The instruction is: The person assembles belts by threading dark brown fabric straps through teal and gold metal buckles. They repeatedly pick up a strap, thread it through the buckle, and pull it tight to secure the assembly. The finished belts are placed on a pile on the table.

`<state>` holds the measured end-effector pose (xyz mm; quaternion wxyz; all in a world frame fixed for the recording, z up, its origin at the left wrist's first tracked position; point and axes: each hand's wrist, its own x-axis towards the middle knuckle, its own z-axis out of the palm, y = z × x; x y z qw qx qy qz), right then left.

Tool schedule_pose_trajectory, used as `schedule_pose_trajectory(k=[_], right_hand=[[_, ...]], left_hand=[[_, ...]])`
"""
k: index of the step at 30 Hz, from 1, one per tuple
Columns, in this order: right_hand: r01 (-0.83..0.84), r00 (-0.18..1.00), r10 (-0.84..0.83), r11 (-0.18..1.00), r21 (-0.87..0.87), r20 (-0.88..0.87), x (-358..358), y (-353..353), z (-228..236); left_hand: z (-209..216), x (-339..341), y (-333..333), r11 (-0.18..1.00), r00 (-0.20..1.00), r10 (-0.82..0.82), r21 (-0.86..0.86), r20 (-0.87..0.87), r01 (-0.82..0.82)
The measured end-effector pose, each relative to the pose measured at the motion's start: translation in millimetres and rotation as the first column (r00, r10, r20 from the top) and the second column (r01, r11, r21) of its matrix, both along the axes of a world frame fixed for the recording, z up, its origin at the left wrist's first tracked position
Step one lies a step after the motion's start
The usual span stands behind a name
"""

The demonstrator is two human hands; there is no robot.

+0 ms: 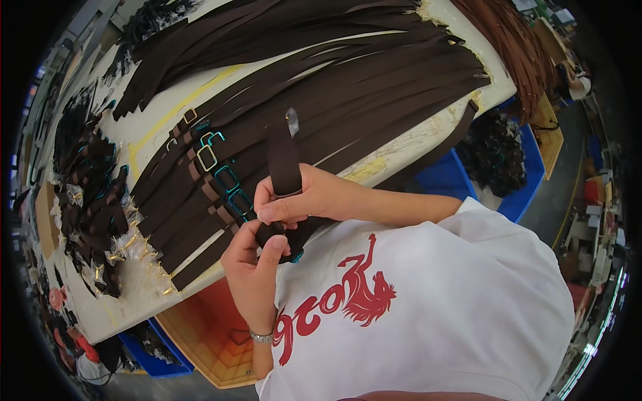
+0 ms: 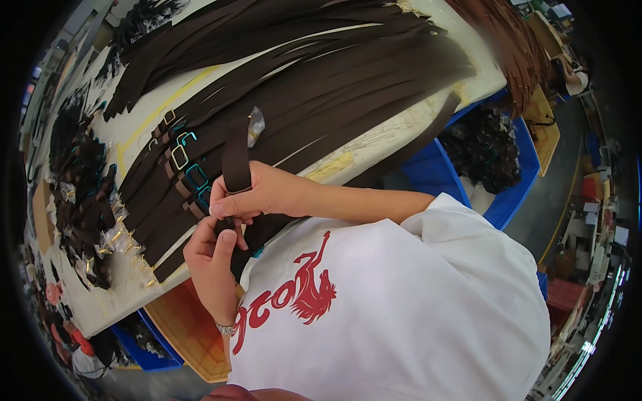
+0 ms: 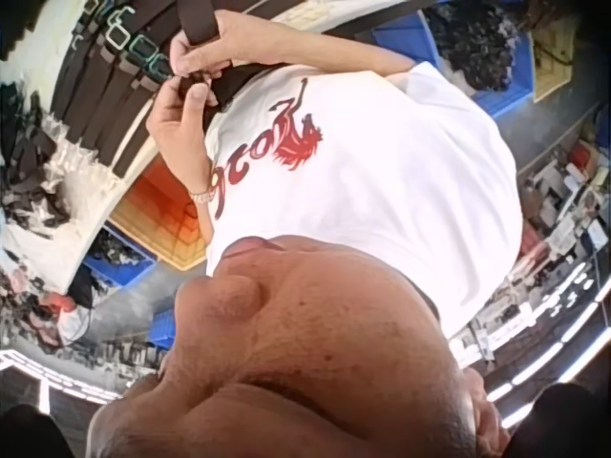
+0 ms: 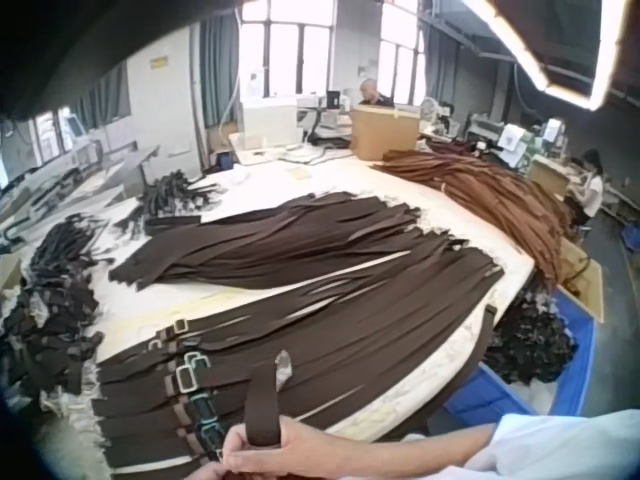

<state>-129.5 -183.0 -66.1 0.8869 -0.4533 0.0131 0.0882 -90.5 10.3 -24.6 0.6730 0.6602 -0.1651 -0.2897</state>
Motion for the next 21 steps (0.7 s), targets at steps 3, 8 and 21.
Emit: schedule_pose_trajectory(k=[3,8,21], right_hand=[[-0.032,0.999,0.031,0.994,-0.106,-0.013,-0.1,1.6,2.4],[-0.039,0.999,0.038,0.99,-0.133,-0.006,1.1,0.3,9.0],[-0.144,0.981,0.138,0.989,0.036,0.137,6.8,-12.2,-4.3]], left_hand=[[-7.1,-1.4,2.1,0.984,0.983,0.004,0.175,0.184,-0.037],[-5.2,-3.3,3.4,0.994,0.997,0.065,0.085,0.031,-0.067],[-27.2,5.6,-7.1,0.987,0.982,0.005,-0.155,-0.187,-0.034]])
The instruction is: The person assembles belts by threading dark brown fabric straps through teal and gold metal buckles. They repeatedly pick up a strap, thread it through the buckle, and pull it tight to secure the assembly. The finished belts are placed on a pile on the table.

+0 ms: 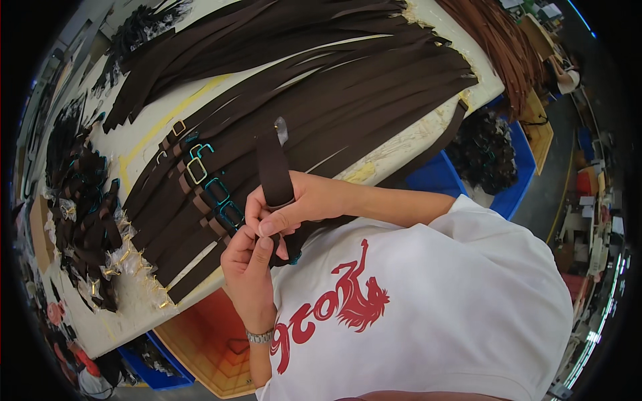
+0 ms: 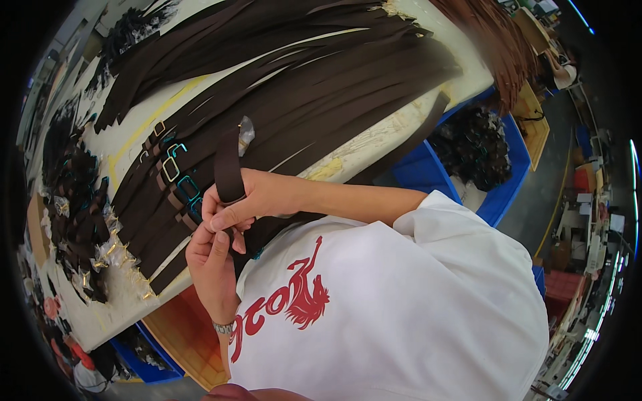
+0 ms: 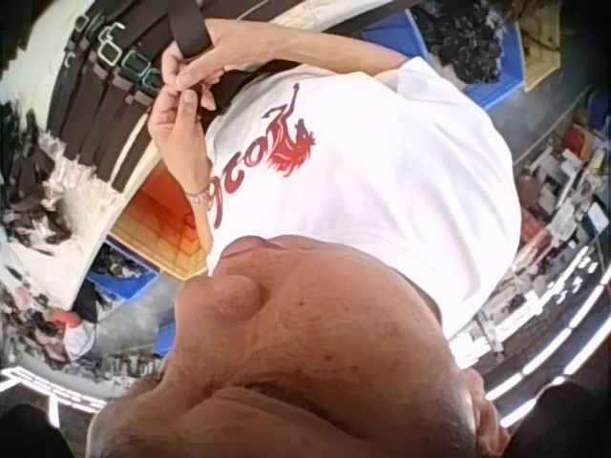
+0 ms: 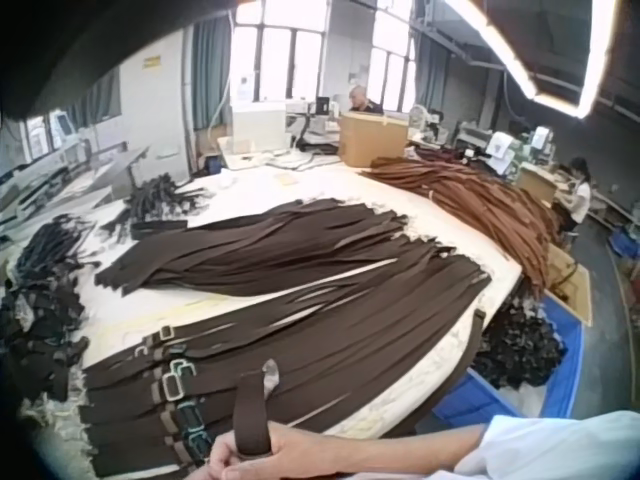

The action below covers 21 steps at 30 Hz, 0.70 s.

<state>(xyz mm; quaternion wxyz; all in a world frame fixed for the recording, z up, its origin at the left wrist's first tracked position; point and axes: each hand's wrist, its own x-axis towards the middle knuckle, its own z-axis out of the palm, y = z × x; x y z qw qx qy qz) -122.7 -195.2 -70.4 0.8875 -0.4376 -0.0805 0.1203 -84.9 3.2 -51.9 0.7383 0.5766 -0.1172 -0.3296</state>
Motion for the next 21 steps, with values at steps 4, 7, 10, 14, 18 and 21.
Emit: schedule_pose_trajectory(k=[4,7,10,14,18,21], right_hand=[[-0.005,1.0,0.003,0.997,-0.078,-0.021,-7.7,1.7,22.2],[-0.049,0.997,0.037,0.98,-0.191,-0.065,-11.1,-2.8,21.6],[0.143,0.99,-0.134,0.924,-0.355,0.049,-9.9,-2.7,-0.3],[0.198,0.965,-0.239,0.932,-0.305,-0.104,-10.3,-3.8,5.8],[0.124,0.978,-0.173,0.931,-0.343,-0.116,-9.3,1.4,-3.0],[0.245,0.955,-0.264,0.959,-0.142,-0.136,-11.6,15.4,-3.3]], left_hand=[[16.1,-2.1,3.5,0.991,0.997,-0.063,0.123,0.053,0.056],[16.4,-0.3,7.1,0.971,0.988,-0.112,0.223,0.103,0.086],[15.2,4.6,7.8,0.949,0.984,-0.133,0.302,0.121,0.091],[12.7,4.6,4.9,0.983,0.982,-0.126,0.152,0.137,0.105],[14.8,-3.6,1.1,0.967,0.983,-0.052,0.256,0.177,0.005],[15.6,-4.7,2.2,0.968,0.983,0.014,0.245,0.181,-0.059]])
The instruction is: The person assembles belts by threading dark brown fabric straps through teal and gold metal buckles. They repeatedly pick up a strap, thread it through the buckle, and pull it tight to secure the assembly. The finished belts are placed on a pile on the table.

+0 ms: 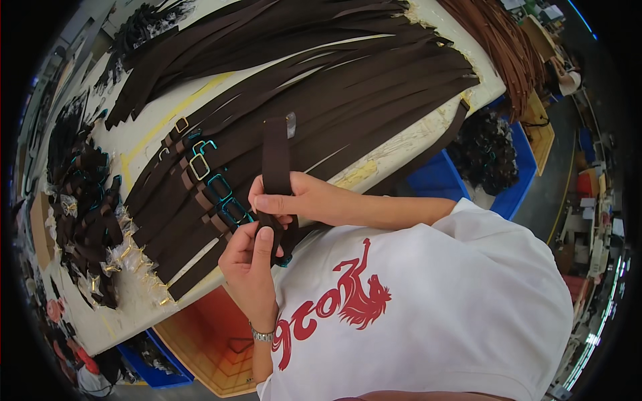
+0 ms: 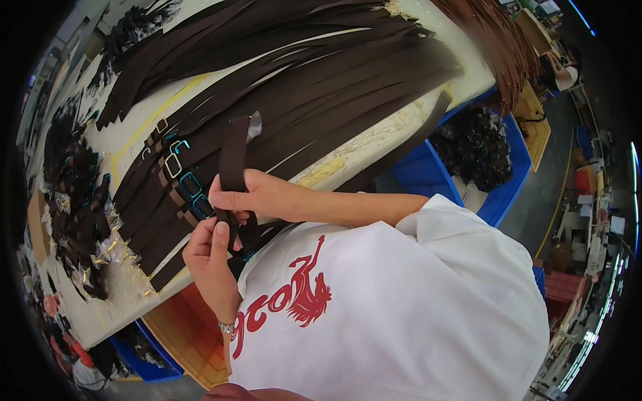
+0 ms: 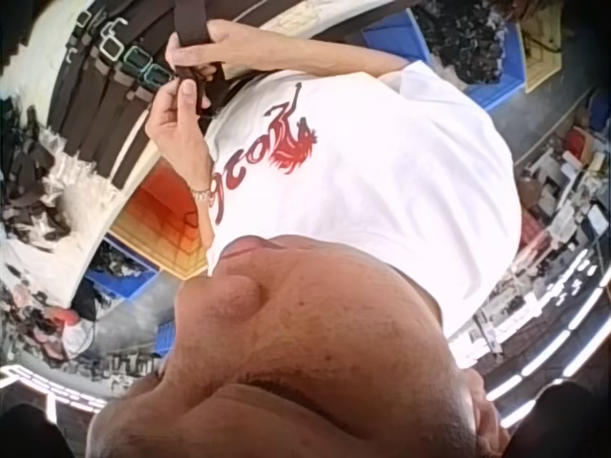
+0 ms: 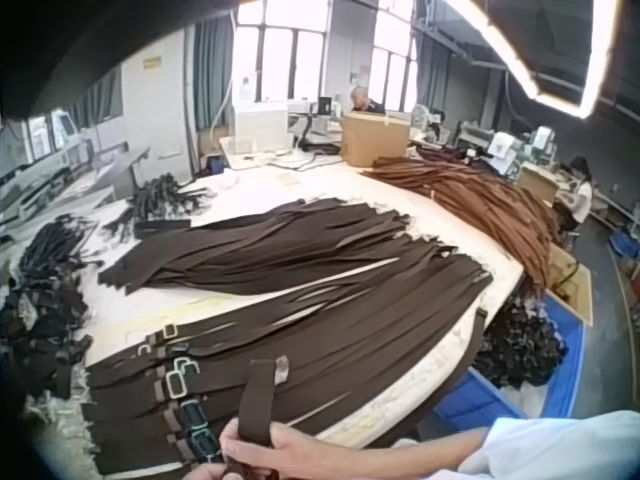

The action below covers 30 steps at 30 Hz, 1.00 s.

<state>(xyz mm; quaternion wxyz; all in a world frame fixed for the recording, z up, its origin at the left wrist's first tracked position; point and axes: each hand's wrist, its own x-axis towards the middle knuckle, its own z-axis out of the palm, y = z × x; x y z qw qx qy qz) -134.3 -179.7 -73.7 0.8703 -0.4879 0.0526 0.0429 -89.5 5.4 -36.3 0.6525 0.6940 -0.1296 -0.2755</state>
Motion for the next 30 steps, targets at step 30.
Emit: schedule_pose_trajectory(k=[30], right_hand=[[-0.011,0.99,0.015,0.999,0.033,-0.142,-12.3,35.9,9.4]], left_hand=[[-42.0,7.8,-4.7,0.975,0.508,-0.034,0.14,0.861,-0.173]])
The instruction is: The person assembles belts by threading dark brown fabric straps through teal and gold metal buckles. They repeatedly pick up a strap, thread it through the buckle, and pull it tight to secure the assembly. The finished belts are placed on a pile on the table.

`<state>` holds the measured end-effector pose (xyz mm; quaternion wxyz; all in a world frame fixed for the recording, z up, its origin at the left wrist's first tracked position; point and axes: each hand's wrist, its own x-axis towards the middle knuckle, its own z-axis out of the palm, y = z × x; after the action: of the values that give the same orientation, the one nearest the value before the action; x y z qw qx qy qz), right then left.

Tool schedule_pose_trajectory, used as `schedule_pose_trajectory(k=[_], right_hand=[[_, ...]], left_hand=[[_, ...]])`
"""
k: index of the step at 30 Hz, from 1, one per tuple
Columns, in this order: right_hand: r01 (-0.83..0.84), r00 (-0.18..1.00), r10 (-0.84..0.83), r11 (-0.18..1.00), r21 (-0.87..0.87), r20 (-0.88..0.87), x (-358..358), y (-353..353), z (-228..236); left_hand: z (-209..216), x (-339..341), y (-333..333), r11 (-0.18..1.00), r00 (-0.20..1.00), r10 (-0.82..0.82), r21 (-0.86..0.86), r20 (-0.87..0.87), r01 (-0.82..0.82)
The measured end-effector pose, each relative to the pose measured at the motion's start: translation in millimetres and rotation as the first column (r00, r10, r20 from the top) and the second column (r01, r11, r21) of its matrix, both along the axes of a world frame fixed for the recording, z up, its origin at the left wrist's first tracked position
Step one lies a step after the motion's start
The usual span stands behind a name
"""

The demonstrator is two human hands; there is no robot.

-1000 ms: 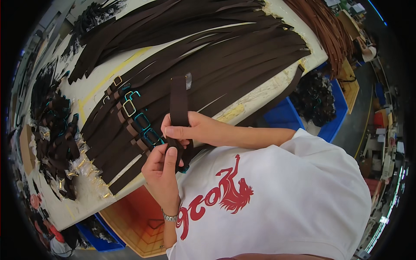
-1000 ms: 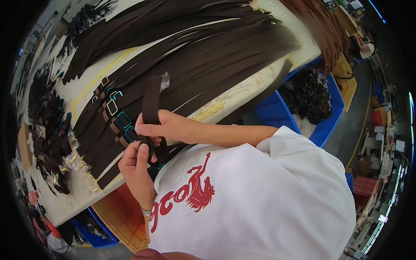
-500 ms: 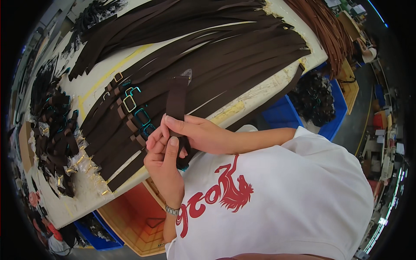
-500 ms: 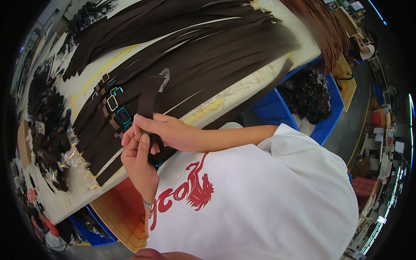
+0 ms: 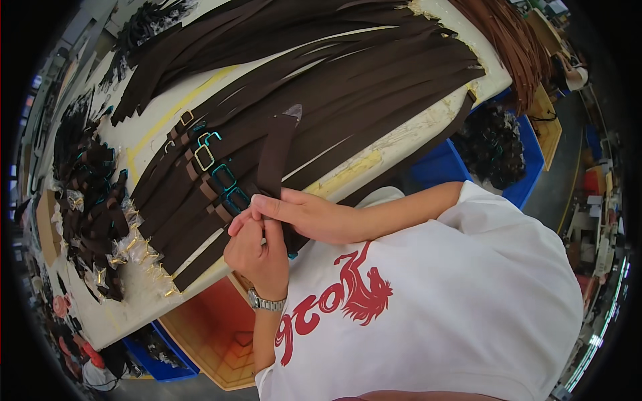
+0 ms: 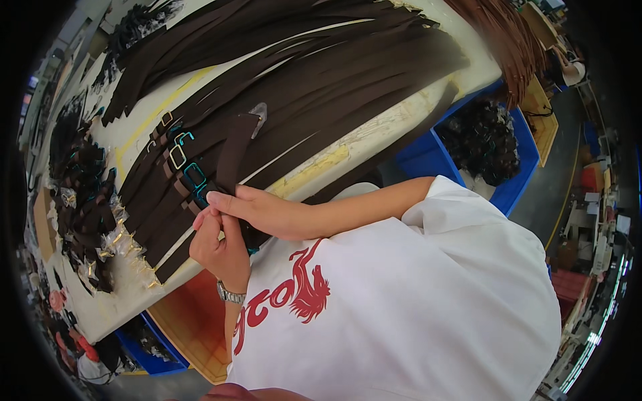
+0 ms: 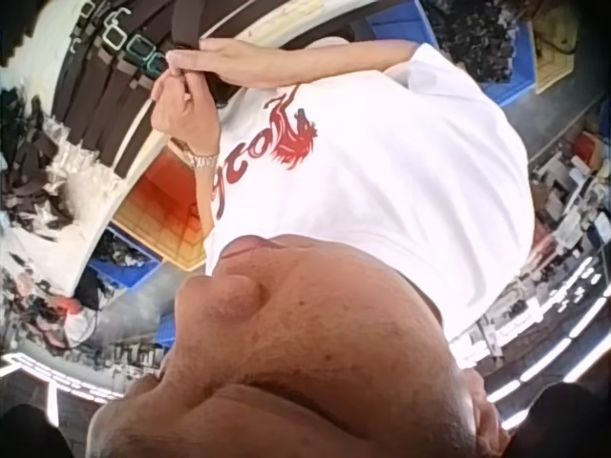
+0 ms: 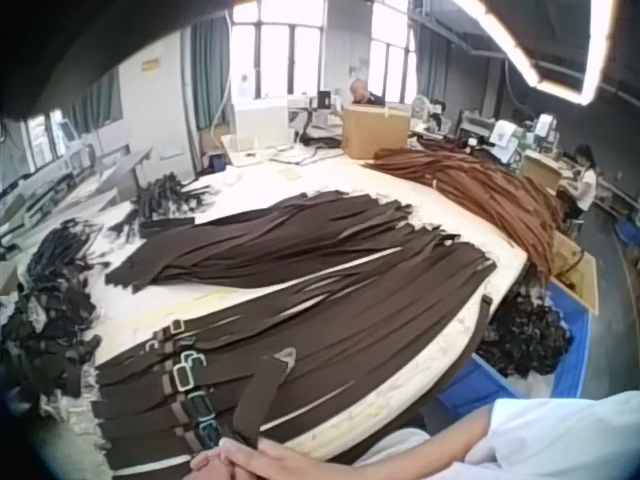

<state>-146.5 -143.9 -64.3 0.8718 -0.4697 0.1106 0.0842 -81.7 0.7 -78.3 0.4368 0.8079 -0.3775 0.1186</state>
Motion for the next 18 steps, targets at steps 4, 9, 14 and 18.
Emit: schedule_pose_trajectory(k=[4,9,14,18], right_hand=[[0.171,0.978,-0.158,0.981,-0.088,0.139,1.5,6.8,1.3],[0.015,0.967,0.015,0.993,-0.119,0.253,4.6,-17.3,4.4],[-0.41,0.864,0.454,0.886,-0.218,0.22,1.1,-25.2,36.6],[-0.524,0.82,0.562,0.814,-0.253,0.111,-0.8,-26.6,30.9]], left_hand=[[21.2,-1.9,-13.1,0.997,0.963,0.079,0.018,-0.257,-0.077],[67.9,25.9,26.3,0.967,0.985,-0.166,0.202,0.049,0.153],[108.1,44.7,33.7,0.783,0.808,-0.536,0.503,0.246,0.366],[107.7,50.2,41.9,0.684,0.784,-0.614,0.554,0.087,0.474]])
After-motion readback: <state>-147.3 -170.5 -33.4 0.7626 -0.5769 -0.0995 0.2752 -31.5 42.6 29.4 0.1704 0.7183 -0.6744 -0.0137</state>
